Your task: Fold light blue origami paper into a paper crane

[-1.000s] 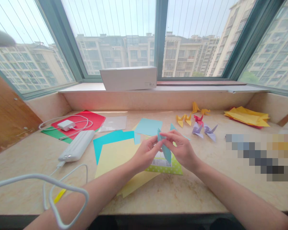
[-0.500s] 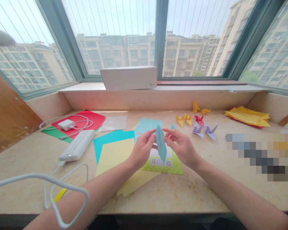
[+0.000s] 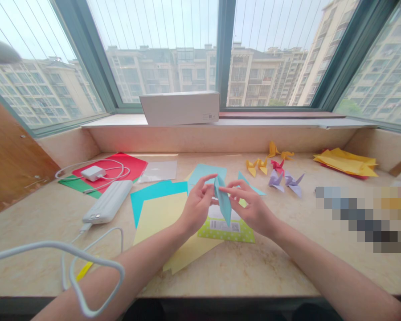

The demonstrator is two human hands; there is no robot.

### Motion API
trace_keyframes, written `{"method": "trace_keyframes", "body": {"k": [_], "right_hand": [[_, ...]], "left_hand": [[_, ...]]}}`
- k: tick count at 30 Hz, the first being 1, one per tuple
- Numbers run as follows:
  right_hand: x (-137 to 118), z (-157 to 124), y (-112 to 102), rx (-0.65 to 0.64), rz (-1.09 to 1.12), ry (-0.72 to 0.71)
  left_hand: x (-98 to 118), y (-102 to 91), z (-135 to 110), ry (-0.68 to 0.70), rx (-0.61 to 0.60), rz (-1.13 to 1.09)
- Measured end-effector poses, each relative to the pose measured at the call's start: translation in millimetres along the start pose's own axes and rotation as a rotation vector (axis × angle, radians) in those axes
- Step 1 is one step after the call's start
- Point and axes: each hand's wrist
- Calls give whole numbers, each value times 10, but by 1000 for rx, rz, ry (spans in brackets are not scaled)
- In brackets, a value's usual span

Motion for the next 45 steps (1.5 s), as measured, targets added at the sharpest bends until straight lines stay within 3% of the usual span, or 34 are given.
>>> {"method": "trace_keyframes", "body": {"k": [9,22,34,41,45], "right_hand": [[16,25,-174,-118,26,-11],[53,22,-282,-37,44,-92],[-45,40,-137,127,66,-57],[-13,41,-118,159,118,-29],[24,25,-131,137,126,-121]], "left_hand": [[47,-2,-25,-17,-77,61],[27,8,-58,-9,-236,-25],[3,25,-47,-169,-219,-54],[9,34,-46,-159,-223,-107],[31,41,-49,-86,-238,-103]]}}
Point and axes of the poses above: each hand's wrist, its own z-axis towards the middle knuckle, its own y-axis out of the palm, x = y × z, and after that the axes turned 8 degrees about -y, right-handed
